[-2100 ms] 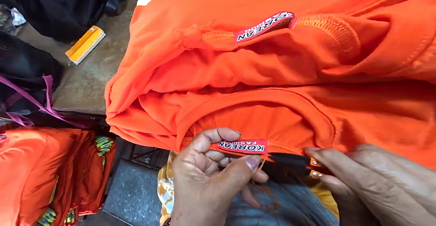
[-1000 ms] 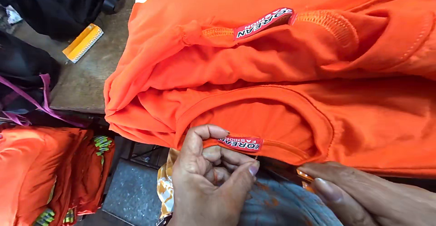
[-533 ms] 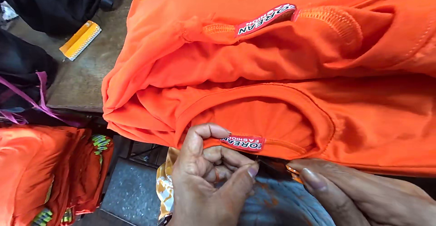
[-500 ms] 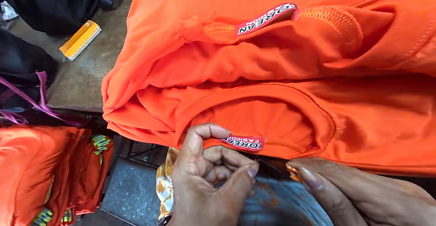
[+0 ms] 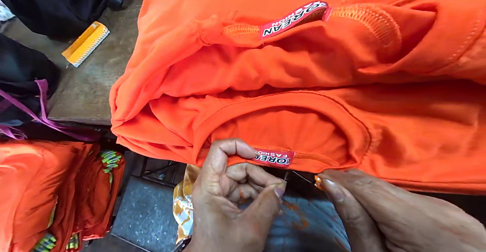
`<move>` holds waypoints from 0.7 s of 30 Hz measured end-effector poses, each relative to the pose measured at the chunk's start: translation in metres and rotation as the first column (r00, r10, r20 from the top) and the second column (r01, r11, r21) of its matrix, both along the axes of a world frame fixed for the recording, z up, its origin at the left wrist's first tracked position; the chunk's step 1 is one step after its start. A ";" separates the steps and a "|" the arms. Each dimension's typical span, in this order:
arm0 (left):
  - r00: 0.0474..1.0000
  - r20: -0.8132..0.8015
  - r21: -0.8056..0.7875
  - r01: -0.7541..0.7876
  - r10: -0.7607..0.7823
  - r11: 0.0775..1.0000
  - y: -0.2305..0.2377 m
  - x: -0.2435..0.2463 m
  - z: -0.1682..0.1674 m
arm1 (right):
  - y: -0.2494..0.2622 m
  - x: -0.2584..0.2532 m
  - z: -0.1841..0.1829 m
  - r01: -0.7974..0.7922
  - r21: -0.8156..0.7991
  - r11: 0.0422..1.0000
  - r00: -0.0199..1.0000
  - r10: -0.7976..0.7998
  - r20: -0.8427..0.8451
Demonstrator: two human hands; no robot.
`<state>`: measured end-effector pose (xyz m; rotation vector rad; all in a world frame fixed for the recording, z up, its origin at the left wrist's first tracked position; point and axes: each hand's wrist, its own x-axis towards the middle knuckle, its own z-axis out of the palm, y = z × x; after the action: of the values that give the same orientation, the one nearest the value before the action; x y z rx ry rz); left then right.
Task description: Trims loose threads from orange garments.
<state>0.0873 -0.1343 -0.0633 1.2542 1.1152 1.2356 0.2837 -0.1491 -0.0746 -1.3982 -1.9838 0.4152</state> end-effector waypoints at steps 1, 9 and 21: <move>1.000 0.000 0.002 0.008 -0.008 1.000 0.000 -0.001 0.000 | 0.000 0.000 -0.001 0.001 0.002 1.000 1.000 -0.001 0.004; 0.887 -0.309 0.001 0.360 -0.342 0.933 -0.019 -0.053 -0.004 | -0.001 0.046 0.027 -0.153 -0.174 0.973 0.988 0.149 -0.039; 0.645 -0.733 0.480 0.266 0.216 0.836 -0.009 -0.093 0.011 | 0.023 0.008 -0.008 -0.002 0.306 0.952 0.970 -0.072 0.231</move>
<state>-0.0058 -0.1437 -0.0520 2.4087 1.3490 1.0254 0.2914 -0.1266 -0.0829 -1.3309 -2.1026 -0.0832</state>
